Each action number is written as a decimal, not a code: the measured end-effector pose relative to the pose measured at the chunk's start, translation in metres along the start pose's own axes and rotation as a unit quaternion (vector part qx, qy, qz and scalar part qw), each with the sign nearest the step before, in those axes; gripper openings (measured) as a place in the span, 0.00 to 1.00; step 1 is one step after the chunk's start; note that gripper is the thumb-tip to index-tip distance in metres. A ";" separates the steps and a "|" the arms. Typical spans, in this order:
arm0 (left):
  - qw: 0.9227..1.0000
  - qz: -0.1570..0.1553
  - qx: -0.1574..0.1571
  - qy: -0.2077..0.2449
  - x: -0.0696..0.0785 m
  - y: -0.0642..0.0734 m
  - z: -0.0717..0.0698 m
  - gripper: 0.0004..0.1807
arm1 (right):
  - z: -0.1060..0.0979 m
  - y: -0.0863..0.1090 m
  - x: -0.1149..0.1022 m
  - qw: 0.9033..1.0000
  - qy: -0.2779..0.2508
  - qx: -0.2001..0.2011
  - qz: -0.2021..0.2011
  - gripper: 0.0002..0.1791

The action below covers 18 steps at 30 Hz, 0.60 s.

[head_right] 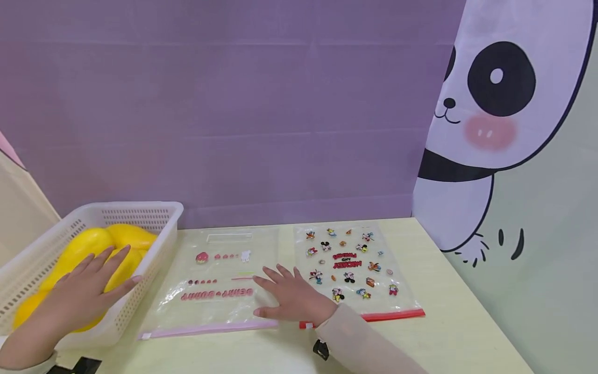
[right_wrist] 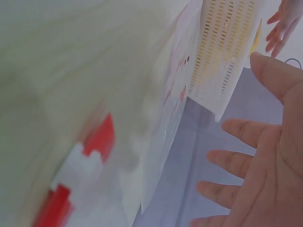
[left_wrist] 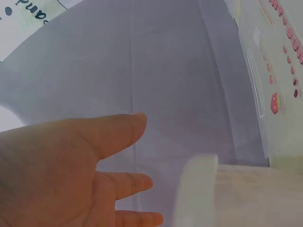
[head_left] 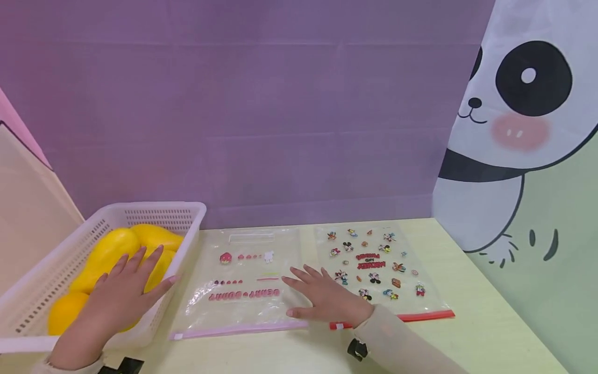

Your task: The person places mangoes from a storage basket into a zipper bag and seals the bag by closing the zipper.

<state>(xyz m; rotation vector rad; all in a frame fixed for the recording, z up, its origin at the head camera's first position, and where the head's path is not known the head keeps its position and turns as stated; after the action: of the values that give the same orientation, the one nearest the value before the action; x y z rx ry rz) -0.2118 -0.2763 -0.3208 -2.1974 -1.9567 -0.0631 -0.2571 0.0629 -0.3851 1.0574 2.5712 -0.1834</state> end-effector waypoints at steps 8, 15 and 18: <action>1.000 -0.014 -0.003 -0.017 -0.027 0.004 0.002 0.45 | 0.011 -0.006 -0.007 1.000 0.010 -0.009 -0.015 0.39; 1.000 -0.024 -0.014 -0.005 -0.042 0.010 0.002 0.45 | 0.019 -0.010 -0.016 0.999 0.032 -0.020 -0.024 0.39; 0.999 -0.028 -0.018 -0.004 -0.049 0.011 0.004 0.45 | 0.022 -0.013 -0.021 0.998 0.050 -0.031 -0.032 0.39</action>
<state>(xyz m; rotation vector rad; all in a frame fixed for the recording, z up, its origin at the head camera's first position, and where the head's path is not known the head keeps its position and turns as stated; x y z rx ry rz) -0.2072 -0.3246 -0.3338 -2.1684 -2.0376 -0.0988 -0.2466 0.0344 -0.3977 0.9864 2.6844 -0.0678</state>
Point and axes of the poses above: each hand's wrist, its own y-axis away from the middle knuckle, its own z-axis out of the palm, x = y × z, the point moved 4 cm from there along -y, towards the middle knuckle, and after that the axes turned 1 degree about -y, right-handed, at the moved point
